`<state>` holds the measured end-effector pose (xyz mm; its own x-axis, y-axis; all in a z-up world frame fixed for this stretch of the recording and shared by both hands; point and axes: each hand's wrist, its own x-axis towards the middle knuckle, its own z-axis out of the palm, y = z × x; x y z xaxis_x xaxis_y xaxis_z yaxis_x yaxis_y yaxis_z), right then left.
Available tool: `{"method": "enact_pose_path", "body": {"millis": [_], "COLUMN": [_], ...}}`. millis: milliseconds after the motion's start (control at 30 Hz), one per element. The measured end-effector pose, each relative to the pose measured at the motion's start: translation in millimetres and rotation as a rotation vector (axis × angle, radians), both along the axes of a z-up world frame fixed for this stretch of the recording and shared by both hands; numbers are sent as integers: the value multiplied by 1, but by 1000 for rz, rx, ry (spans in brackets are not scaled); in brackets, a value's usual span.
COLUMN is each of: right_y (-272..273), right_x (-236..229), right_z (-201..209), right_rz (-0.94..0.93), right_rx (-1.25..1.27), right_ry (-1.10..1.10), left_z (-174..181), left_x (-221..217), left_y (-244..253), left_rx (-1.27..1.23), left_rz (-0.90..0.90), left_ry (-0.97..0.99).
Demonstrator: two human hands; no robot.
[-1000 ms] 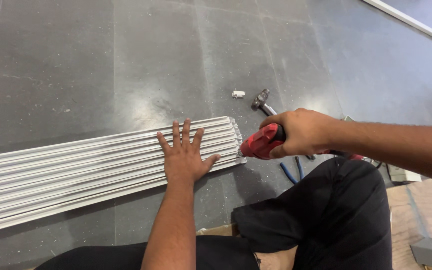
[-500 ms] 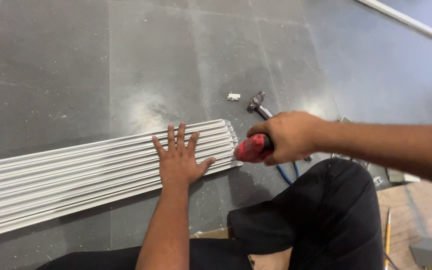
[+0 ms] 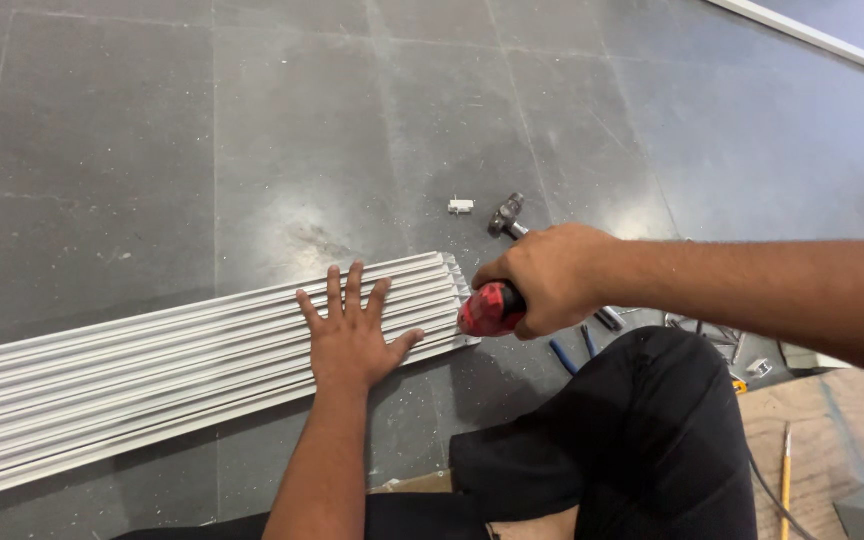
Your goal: The person sits on the floor and uses a corded drill to make holes in a stack of white metal profiles. They hold the profiles steady with one hand, drill at marked points, then adjust the stack and continue drilling. The person also changes the drill bit during the process.
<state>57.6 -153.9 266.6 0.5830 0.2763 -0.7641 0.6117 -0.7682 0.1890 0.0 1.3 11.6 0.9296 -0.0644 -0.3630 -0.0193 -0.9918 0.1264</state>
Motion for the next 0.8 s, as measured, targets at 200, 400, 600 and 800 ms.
{"method": "enact_pose_path", "body": {"millis": [200,400,600,800], "right_y": [-17,-24,-20,-24], "right_x": [3,12,9,12], "right_z": [-8,-18,-18,-18], "right_rz": [-46,-94,-34,-49], "right_rx": [45,100,30,42], "right_ry": [21,80,48,51], "left_z": [2,6,7,3], "left_x": [2,3,3,1], "left_y": [-1,0,1,0], "left_rx": [20,39,44,32], "left_rz": [3,-5,-8,7], "left_ry": [23,61,79,23]}}
